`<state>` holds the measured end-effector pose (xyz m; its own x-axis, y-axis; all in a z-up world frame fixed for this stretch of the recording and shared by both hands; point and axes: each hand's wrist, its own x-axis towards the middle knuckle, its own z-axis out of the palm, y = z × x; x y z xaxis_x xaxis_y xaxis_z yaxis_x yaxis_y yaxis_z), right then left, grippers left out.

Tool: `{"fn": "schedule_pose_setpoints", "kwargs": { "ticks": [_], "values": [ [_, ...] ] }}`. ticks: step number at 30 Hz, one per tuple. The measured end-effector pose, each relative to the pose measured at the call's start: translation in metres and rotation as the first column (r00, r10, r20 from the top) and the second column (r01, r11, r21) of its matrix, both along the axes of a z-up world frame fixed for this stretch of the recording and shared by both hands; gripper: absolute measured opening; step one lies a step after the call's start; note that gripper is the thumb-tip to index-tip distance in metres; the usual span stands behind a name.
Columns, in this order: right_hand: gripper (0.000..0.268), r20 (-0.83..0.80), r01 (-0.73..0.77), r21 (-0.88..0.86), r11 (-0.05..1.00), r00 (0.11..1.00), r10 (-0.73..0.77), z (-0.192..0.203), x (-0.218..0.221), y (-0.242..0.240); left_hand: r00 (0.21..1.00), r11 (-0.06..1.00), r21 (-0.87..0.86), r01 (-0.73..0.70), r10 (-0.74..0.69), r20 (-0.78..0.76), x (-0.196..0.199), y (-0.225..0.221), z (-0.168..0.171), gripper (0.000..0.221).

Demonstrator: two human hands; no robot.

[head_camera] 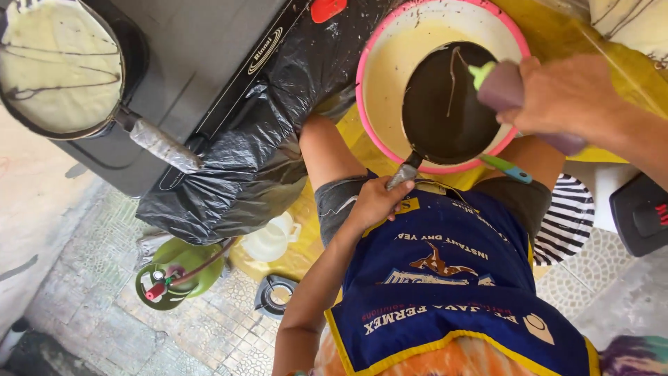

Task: Preparing and cooking crepes on a stovetop using multiple pans.

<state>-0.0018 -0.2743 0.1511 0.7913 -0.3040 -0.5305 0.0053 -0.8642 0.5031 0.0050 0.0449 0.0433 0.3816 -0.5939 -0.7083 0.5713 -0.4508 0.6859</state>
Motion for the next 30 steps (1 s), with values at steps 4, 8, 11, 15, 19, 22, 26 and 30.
{"fn": "schedule_pose_setpoints", "kwargs": {
  "ticks": [4,8,11,15,19,22,26,30],
  "values": [
    [0.077,-0.342,0.140,0.050,0.989,0.933,-0.115,0.014,-0.024,0.011,1.000,1.000,-0.028,0.009,-0.009,-0.020,0.002,-0.009,0.000,0.042],
    [0.089,-0.076,0.156,-0.025,0.987,0.985,-0.157,-0.008,-0.042,-0.037,1.000,1.000,-0.029,0.012,-0.012,-0.024,0.007,-0.011,0.005,0.044],
    [0.093,-0.349,0.254,0.015,0.967,0.908,-0.233,0.000,-0.044,-0.030,0.999,0.999,-0.032,-0.036,0.035,-0.032,0.008,-0.006,0.007,0.045],
    [0.099,-0.244,0.200,0.072,0.977,0.953,-0.177,-0.001,-0.037,-0.028,0.985,0.986,-0.033,-0.166,0.163,-0.061,0.023,0.013,0.024,0.047],
    [0.073,0.169,0.082,0.928,0.365,0.778,-0.605,-0.003,0.023,0.003,0.875,0.891,-0.071,-0.449,0.455,0.167,0.030,0.058,0.045,0.029],
    [0.071,0.188,-0.230,0.973,0.017,0.748,-0.637,-0.048,0.085,0.068,0.658,0.748,-0.162,-0.643,0.649,0.383,0.030,0.103,0.059,0.028],
    [0.081,0.427,-0.616,0.771,-0.162,0.688,-0.587,-0.115,0.164,0.176,0.290,0.473,-0.427,-0.770,0.857,0.426,0.021,0.155,0.076,0.015],
    [0.080,0.347,-0.484,0.875,-0.030,0.668,-0.658,-0.143,0.196,0.242,0.266,0.419,-0.402,-0.814,0.885,0.383,0.006,0.155,0.108,0.020]
  ]
}}
